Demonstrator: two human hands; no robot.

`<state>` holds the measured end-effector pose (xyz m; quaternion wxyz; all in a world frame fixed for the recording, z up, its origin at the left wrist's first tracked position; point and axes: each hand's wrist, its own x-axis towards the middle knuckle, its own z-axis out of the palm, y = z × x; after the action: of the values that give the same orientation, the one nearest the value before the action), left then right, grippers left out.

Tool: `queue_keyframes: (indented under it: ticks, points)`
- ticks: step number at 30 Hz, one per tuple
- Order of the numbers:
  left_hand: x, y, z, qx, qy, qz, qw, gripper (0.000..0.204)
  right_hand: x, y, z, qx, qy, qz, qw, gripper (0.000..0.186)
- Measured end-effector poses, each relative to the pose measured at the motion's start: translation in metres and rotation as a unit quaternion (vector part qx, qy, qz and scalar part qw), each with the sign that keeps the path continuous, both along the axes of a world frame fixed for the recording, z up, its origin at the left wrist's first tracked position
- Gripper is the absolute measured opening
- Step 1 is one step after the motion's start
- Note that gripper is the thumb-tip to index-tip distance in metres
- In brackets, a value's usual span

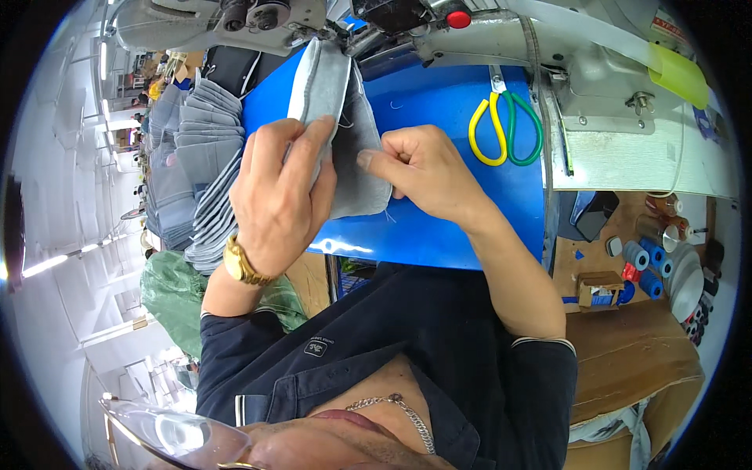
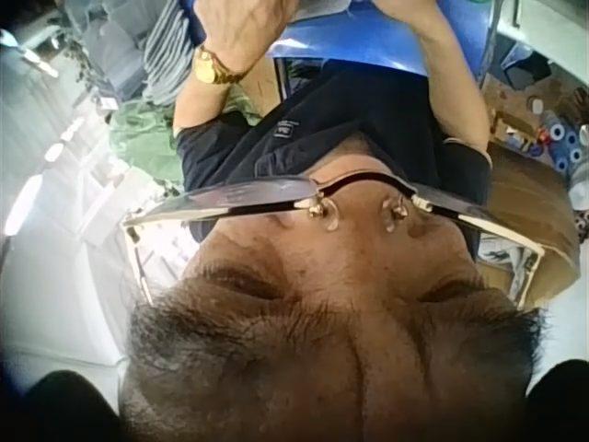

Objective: Sewing and assembling a grey leather bag using an industrial sewing machine.

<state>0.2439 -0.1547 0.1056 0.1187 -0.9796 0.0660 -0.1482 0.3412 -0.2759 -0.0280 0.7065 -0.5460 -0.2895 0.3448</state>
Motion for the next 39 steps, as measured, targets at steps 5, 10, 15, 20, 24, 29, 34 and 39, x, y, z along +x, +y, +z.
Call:
queue_keyframes:
  ticks: [5, 10, 15, 20, 24, 29, 34, 39]
  points:
    - [0.001, 0.001, -0.015, -0.091, -0.027, 0.002, 0.995, 0.025, -0.016, 0.008, -0.013, 0.12, 0.125, -0.014, 0.985, 0.034]
    - [0.002, -0.002, -0.029, -0.189, -0.031, 0.017, 0.981, 0.021, -0.019, 0.008, -0.02, 0.154, 0.217, -0.009, 0.964, 0.029]
    - [0.018, 0.012, -0.035, -0.205, -0.061, -0.01, 0.977, 0.022, -0.007, 0.019, -0.017, 0.169, 0.238, 0.001, 0.957, 0.026]
    - [0.037, 0.028, -0.039, -0.187, -0.07, -0.015, 0.98, 0.019, 0.015, 0.032, -0.009, 0.14, 0.232, -0.002, 0.963, 0.026]
    - [0.051, 0.041, -0.045, -0.166, -0.084, -0.022, 0.982, 0.015, 0.034, 0.039, -0.01, 0.074, 0.092, 0.002, 0.993, 0.026]
    - [0.066, 0.051, -0.051, -0.128, -0.114, -0.03, 0.985, 0.009, 0.045, 0.042, 0.005, -0.011, -0.036, -0.064, 0.997, 0.028]
    - [0.033, 0.049, -0.053, -0.226, -0.178, -0.061, 0.956, 0.015, 0.017, 0.016, 0.035, -0.13, -0.195, -0.192, 0.953, 0.022]
    - [-0.002, 0.055, -0.066, -0.404, -0.132, 0.061, 0.903, 0.017, -0.014, 0.034, 0.022, 0.047, 0.046, -0.121, 0.99, 0.024]
